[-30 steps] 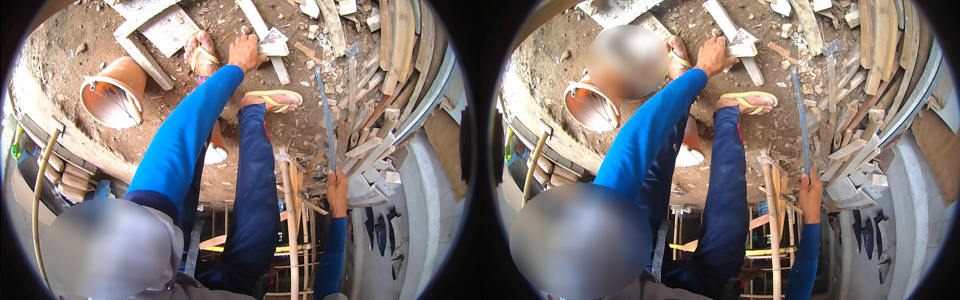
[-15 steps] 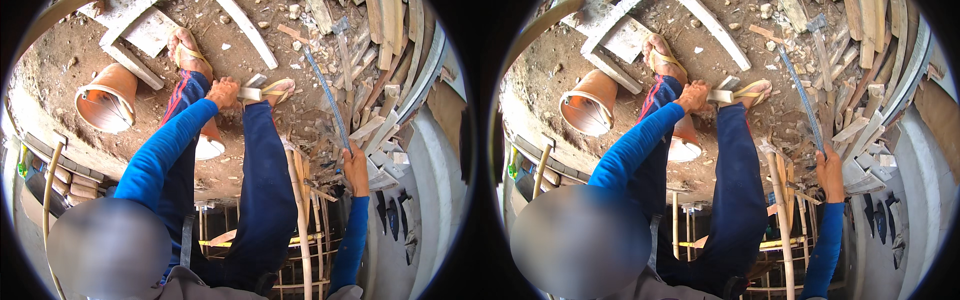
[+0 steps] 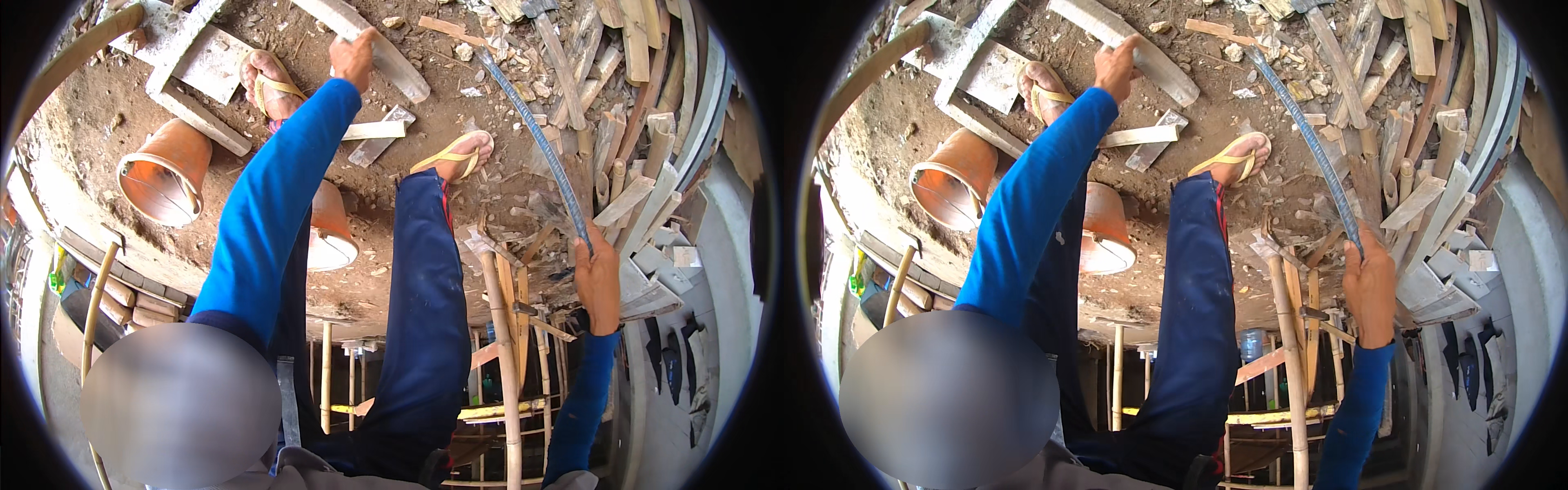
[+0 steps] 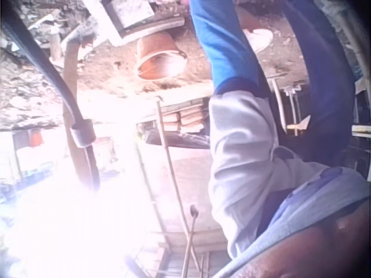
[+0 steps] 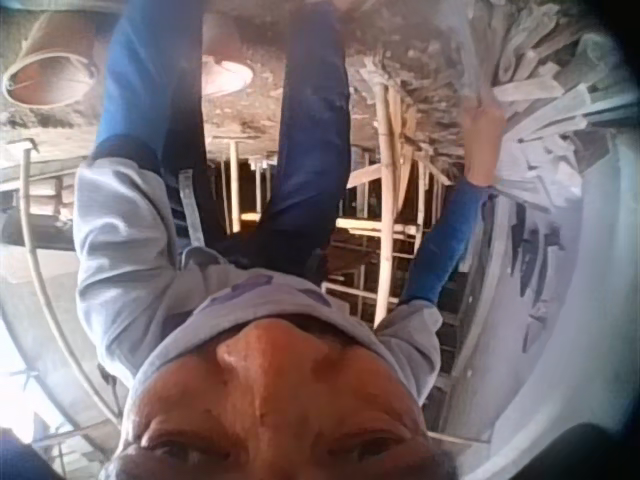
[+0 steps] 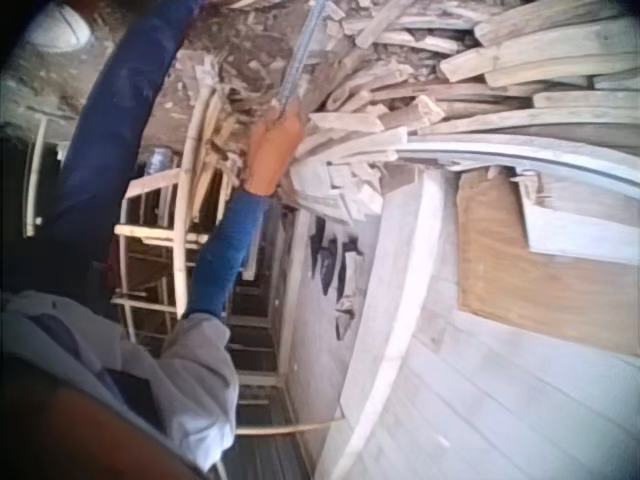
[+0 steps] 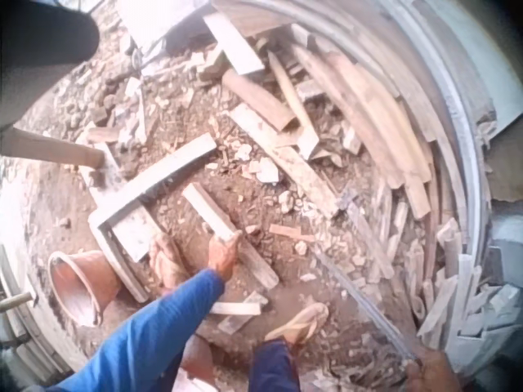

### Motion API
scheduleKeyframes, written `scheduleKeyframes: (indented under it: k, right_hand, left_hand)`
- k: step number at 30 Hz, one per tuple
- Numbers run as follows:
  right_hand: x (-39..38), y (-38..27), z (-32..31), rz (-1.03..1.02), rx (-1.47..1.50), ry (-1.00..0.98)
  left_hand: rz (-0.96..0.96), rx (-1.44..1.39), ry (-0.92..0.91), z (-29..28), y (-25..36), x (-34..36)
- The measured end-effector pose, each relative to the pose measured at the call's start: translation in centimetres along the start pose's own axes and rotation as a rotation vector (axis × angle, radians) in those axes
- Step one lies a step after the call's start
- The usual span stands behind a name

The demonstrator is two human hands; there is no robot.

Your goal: The person sits on the ground and uses a metal bar to break small pieces of wood. They repeatedly position the wood and strike it with the bar to split it into smaller fragments.

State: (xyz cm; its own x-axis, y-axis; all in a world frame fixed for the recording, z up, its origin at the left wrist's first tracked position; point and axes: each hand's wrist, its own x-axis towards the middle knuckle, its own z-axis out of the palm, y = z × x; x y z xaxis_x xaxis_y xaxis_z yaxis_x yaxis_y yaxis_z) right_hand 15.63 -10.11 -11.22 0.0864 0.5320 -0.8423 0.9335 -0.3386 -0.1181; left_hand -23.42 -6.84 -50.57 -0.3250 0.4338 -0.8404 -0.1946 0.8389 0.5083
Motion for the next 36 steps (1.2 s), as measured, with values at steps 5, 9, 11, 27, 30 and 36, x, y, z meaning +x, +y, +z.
scheduleKeyframes:
  k: [5,9,11,27,30,36]
  right_hand:
    - [-1.4,6.3,8.0,0.122,0.176,-0.034]
    - [-0.4,11.4,16.1,0.022,0.311,0.125]
    - [2.6,13.7,19.5,-0.084,0.277,0.181]
    - [26.8,9.3,11.9,-0.205,-0.116,0.688]
    - [27.6,7.6,11.1,-0.04,-0.219,0.586]
    - [29.4,9.3,9.7,0.104,-0.467,0.649]
  left_hand:
    - [0.01,-0.13,-0.362,-4.1,1.6,-8.5]
    - [0.243,0.326,-0.436,-6.5,3.3,-12.2]
    - [0.367,0.415,-0.433,-6.5,2.9,-13.1]
    - [0.936,0.748,-0.124,-1.7,4.5,-16.0]
    - [1.062,0.944,-0.043,-2.0,4.7,-15.6]
    - [1.155,1.114,0.033,-3.4,4.9,-12.0]
